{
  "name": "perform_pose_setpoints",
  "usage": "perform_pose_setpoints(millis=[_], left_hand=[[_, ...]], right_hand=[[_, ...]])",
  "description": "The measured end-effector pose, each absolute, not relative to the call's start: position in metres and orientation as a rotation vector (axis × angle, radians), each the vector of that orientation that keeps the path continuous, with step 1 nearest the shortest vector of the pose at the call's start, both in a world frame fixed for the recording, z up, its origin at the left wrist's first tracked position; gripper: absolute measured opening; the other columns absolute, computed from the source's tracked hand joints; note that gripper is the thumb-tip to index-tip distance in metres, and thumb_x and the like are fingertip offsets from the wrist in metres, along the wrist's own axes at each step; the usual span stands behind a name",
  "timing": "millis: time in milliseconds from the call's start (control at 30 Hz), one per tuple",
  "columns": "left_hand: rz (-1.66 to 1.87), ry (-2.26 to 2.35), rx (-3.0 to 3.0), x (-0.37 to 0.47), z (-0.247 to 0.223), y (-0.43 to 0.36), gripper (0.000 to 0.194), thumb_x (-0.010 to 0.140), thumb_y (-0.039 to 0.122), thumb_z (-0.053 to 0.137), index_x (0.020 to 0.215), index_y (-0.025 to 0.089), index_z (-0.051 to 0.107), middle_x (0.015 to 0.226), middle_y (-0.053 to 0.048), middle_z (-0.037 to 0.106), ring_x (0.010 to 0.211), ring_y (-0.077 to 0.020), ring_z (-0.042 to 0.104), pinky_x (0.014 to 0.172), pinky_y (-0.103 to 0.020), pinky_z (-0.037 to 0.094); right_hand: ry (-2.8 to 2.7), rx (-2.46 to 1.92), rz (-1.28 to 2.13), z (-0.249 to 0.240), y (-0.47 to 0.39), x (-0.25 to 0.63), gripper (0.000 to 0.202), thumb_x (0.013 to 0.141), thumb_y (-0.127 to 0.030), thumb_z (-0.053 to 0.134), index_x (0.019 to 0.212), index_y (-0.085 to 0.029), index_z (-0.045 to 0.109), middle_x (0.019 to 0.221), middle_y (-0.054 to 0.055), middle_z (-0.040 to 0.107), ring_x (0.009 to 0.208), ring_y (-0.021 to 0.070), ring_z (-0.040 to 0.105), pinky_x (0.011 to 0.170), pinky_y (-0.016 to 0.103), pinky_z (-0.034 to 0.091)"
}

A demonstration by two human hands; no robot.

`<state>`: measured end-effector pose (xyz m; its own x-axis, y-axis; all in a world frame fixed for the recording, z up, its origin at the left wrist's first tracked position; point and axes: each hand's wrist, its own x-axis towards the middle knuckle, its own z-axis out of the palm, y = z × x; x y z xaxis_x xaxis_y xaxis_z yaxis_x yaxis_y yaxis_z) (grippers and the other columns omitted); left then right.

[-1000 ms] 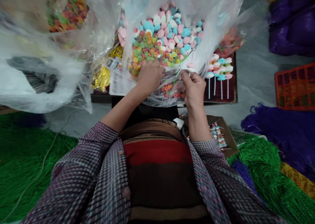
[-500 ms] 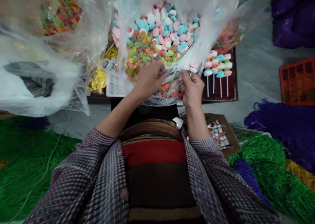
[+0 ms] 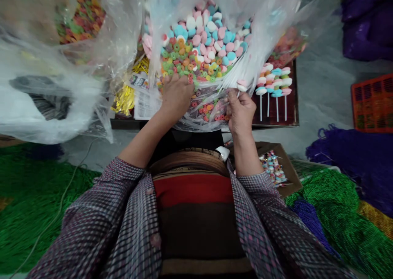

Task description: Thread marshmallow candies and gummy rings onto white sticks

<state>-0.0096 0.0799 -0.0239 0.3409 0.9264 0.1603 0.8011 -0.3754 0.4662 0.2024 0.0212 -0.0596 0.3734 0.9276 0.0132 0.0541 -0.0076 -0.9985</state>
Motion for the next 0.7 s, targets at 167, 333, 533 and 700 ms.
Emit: perform_pose_setpoints(millis=[167, 333, 533, 700], left_hand=[[0.663, 1.484, 2.317, -0.017, -0.030, 0.072, 0.031, 0.097, 0.044, 0.055, 0.080, 0.023, 0.070, 0.094, -0.013, 0.068, 0.120, -0.0391, 0.055, 0.117, -0.066, 0.030], [0.695, 1.426, 2.270, -0.018, -0.031, 0.073, 0.033, 0.096, 0.051, 0.056, 0.096, 0.024, 0.074, 0.097, -0.013, 0.068, 0.125, -0.0400, 0.055, 0.119, -0.064, 0.029], [0.718, 1.432, 2.266, -0.013, -0.036, 0.083, 0.026, 0.095, 0.041, 0.058, 0.085, 0.022, 0.073, 0.096, -0.014, 0.069, 0.124, -0.0397, 0.055, 0.115, -0.061, 0.031], [0.625, 1.435, 2.328, -0.013, -0.029, 0.084, 0.024, 0.092, 0.026, 0.059, 0.070, 0.021, 0.065, 0.093, -0.014, 0.069, 0.119, -0.0420, 0.057, 0.111, -0.067, 0.033]], right_hand=[[-0.983, -1.403, 0.875, -0.063, 0.020, 0.206, 0.059, 0.081, -0.082, 0.065, 0.103, -0.027, 0.072, 0.080, 0.000, 0.065, 0.053, 0.0094, 0.047, 0.049, 0.028, 0.039], [-1.027, -1.403, 0.865, -0.065, 0.020, 0.207, 0.061, 0.082, -0.083, 0.062, 0.105, -0.027, 0.071, 0.081, 0.001, 0.063, 0.055, 0.0103, 0.047, 0.050, 0.028, 0.038], [-1.026, -1.409, 0.858, -0.064, 0.022, 0.205, 0.063, 0.080, -0.084, 0.062, 0.102, -0.026, 0.072, 0.078, 0.001, 0.063, 0.055, 0.0117, 0.051, 0.049, 0.028, 0.040], [-0.987, -1.422, 0.865, -0.056, 0.021, 0.201, 0.057, 0.079, -0.078, 0.070, 0.096, -0.024, 0.073, 0.077, 0.002, 0.066, 0.063, 0.0146, 0.061, 0.057, 0.031, 0.050]])
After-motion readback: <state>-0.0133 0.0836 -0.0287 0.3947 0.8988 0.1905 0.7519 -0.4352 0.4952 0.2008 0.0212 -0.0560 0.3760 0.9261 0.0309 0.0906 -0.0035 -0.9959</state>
